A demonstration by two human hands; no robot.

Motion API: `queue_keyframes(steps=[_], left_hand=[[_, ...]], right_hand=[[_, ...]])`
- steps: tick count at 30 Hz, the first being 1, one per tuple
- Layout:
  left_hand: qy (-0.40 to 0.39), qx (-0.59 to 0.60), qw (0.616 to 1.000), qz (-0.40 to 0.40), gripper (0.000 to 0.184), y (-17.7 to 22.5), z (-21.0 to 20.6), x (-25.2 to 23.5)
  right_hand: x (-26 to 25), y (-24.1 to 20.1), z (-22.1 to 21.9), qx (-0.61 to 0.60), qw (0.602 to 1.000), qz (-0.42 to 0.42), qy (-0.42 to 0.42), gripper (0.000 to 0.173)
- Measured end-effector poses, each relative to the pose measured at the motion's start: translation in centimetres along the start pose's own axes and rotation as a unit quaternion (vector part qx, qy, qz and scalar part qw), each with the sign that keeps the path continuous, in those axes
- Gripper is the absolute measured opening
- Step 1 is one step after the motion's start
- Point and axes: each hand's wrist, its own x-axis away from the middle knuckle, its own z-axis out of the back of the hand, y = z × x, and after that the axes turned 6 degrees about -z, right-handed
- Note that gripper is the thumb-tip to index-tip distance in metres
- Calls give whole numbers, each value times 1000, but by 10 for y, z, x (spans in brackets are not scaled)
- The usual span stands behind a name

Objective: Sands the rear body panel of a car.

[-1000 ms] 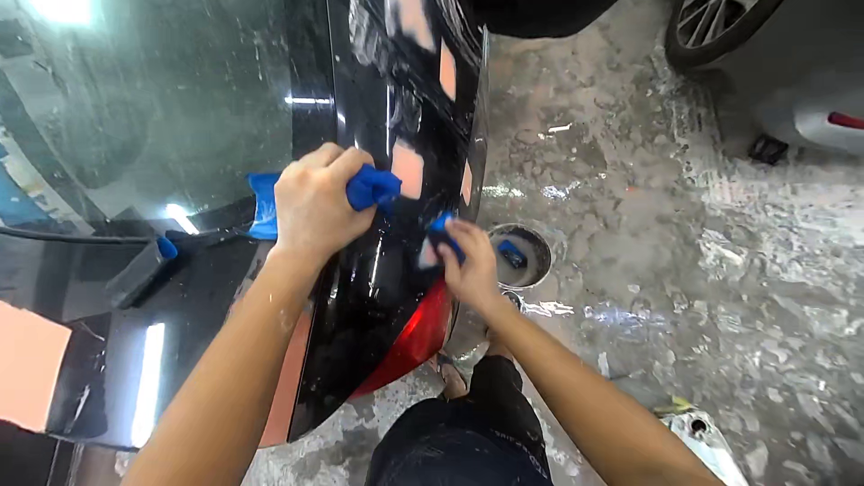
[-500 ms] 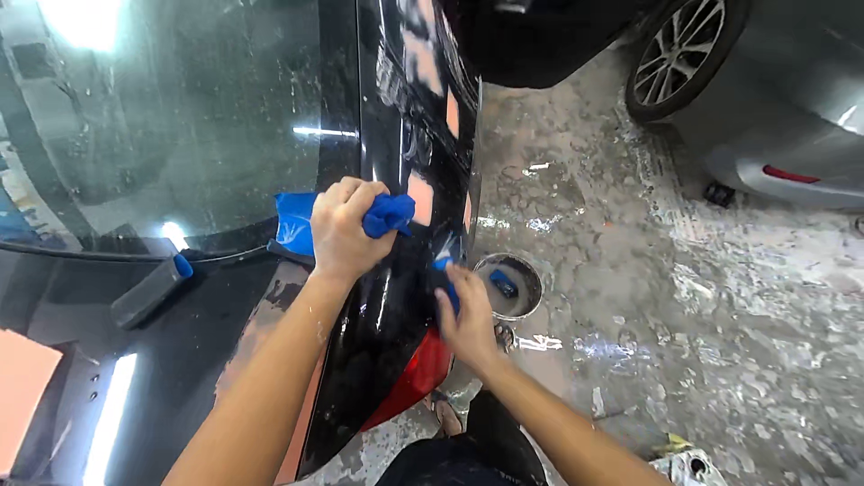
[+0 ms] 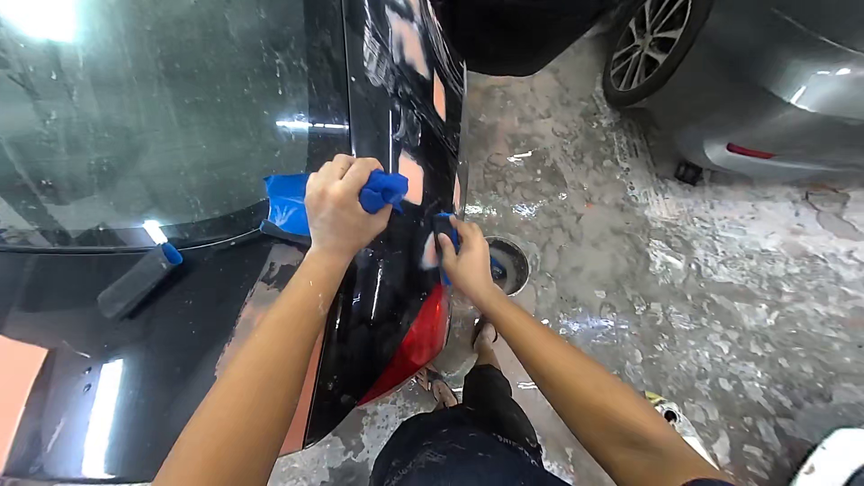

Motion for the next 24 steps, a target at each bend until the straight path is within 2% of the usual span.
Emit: queue_keyframes(steps=[2, 4, 6, 9, 11, 14, 16, 20, 21, 24], left_hand=[[0, -2, 1000, 1, 40, 1, 1, -2], [11, -5, 1000, -3, 40, -1, 0, -8], [14, -10, 1000, -6, 39, -4, -2, -8], [-3, -13, 1000, -6, 39, -3, -2, -5], [-2, -16, 1000, -3, 39, 0, -1, -4], [8, -16, 1000, -5, 40, -1, -2, -8], [11, -18, 1000, -6, 39, -3, -3, -7], [-5, -27, 1000, -1, 38, 0, -2, -2], [-5, -28, 1000, 0, 39, 1, -1, -2], [7, -23, 1000, -5, 40, -2, -5, -4]], right_hand=[[18, -11, 4, 7, 1000, 9, -9, 46], [43, -9, 1, -1, 998, 70, -5, 45], [37, 1, -3, -9, 994, 111, 2, 42], [3, 1, -1, -14, 999, 42, -3, 43], [4, -7, 0, -19, 1000, 12, -6, 46], [41, 0, -1, -18, 995, 99, 1, 43], [34, 15, -2, -13, 993, 121, -7, 42], [-10, 11, 3, -23, 998, -49, -17, 45], [-5, 2, 4, -27, 998, -58, -12, 45], [27, -8, 3, -13, 1000, 5, -11, 44]])
